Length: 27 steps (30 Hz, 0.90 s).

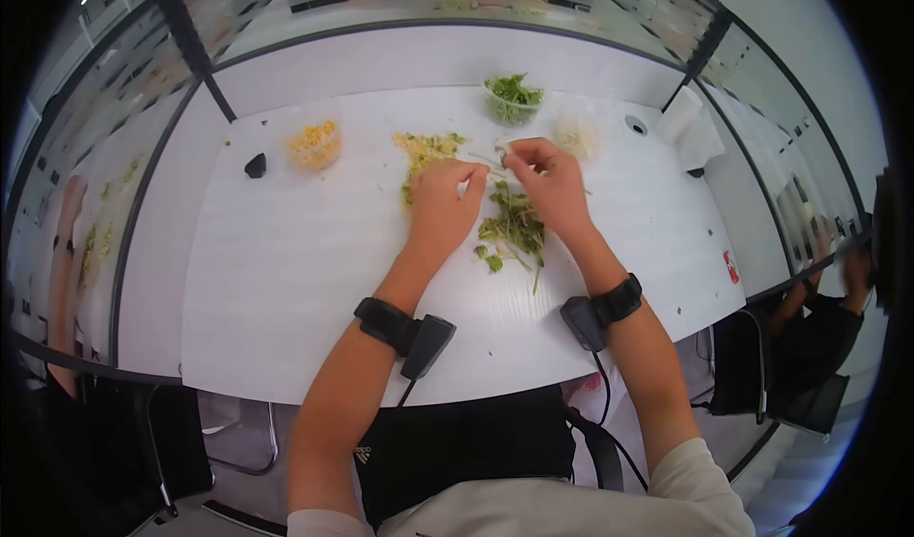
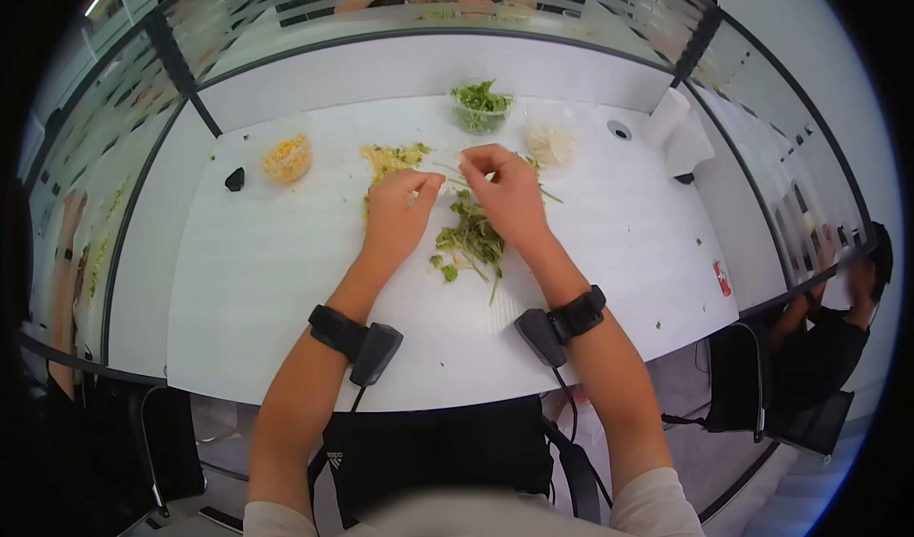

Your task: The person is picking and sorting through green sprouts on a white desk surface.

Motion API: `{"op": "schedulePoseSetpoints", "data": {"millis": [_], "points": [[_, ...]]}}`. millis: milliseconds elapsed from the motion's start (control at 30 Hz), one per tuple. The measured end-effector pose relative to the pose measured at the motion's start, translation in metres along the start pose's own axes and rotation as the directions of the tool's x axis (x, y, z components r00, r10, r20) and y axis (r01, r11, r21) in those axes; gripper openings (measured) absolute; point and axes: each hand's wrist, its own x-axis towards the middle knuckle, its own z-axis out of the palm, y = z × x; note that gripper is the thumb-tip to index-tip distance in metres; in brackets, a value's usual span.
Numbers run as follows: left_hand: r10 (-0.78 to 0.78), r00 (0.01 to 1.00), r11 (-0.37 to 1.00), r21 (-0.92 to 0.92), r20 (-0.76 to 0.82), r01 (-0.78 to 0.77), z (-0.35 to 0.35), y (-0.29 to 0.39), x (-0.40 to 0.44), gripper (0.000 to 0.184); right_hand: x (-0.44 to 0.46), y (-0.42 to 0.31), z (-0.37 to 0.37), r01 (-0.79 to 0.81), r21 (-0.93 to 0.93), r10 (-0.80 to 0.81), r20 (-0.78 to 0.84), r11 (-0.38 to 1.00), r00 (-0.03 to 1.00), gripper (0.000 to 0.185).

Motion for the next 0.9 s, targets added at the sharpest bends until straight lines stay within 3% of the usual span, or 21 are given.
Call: {"op": "schedulePoseSetpoints", "data": {"millis": [67, 100, 167, 200, 267, 300, 367, 433, 500, 567, 633, 667, 833, 900], "points": [[0.044, 0.999, 0.995, 0.089, -0.018, -0.042, -0.003, 0.004, 0.002, 0.015, 0.013, 0.001, -0.009, 0.04, -0.047, -0.047, -0.167, 0.998, 0.985, 0.019], [0.06, 0.998, 0.987, 0.148, -0.025, -0.056, -0.003, 0.006, 0.0, 0.015, 0.024, -0.003, -0.015, 0.048, -0.048, -0.056, -0.167, 0.998, 0.984, 0.019], [0.076, 0.996, 0.976, 0.209, -0.038, -0.067, -0.004, 0.007, 0.0, 0.014, 0.051, -0.011, -0.028, 0.091, 0.039, -0.071, -0.364, 0.995, 0.929, 0.022], [0.091, 0.996, 0.972, 0.219, -0.017, -0.085, -0.005, 0.007, -0.001, 0.014, 0.066, -0.013, -0.033, 0.095, 0.038, -0.075, -0.361, 0.995, 0.93, 0.022], [0.095, 0.995, 0.97, 0.224, 0.003, -0.094, -0.005, 0.01, -0.002, 0.011, 0.093, -0.013, -0.041, 0.141, -0.213, -0.211, -0.354, 0.967, 0.911, 0.025], [0.094, 0.996, 0.97, 0.224, 0.002, -0.093, -0.005, 0.009, -0.002, 0.011, 0.101, -0.003, -0.042, 0.142, -0.213, -0.212, -0.353, 0.967, 0.911, 0.025], [0.119, 0.992, 0.961, 0.249, 0.03, -0.123, -0.005, 0.007, -0.002, 0.013, 0.111, 0.025, -0.038, 0.087, -0.487, -0.197, -0.18, 0.869, 0.964, 0.028], [0.141, 0.99, 0.955, 0.263, 0.012, -0.139, -0.006, 0.006, -0.002, 0.012, 0.103, 0.021, -0.037, 0.127, -0.475, -0.247, -0.199, 0.871, 0.948, 0.028], [0.158, 0.987, 0.94, 0.304, 0.025, -0.158, -0.004, 0.005, -0.003, 0.011, 0.09, 0.013, -0.044, -0.03, -0.16, -0.016, -0.279, 0.987, 0.96, 0.028], [0.161, 0.986, 0.935, 0.316, 0.032, -0.163, -0.003, 0.002, -0.003, 0.011, 0.069, 0.0, -0.044, -0.026, -0.126, -0.014, -0.304, 0.992, 0.953, 0.026], [0.172, 0.984, 0.928, 0.328, 0.046, -0.178, -0.003, 0.0, -0.004, 0.012, 0.046, -0.013, -0.043, -0.23, 0.154, 0.267, -0.294, 0.961, 0.918, 0.025], [0.187, 0.98, 0.903, 0.381, 0.067, -0.198, -0.005, 0.0, -0.004, 0.013, 0.034, -0.012, -0.04, -0.214, 0.366, 0.327, -0.282, 0.906, 0.902, 0.025], [0.211, 0.963, 0.842, 0.47, 0.167, -0.266, -0.013, -0.006, -0.006, 0.016, 0.014, 0.013, -0.021, -0.218, 0.311, 0.306, -0.273, 0.925, 0.912, 0.023], [0.208, 0.951, 0.821, 0.488, 0.228, -0.296, -0.01, -0.006, -0.009, 0.017, 0.012, 0.022, -0.021, -0.043, 0.055, 0.056, -0.258, 0.998, 0.964, 0.021]]}}
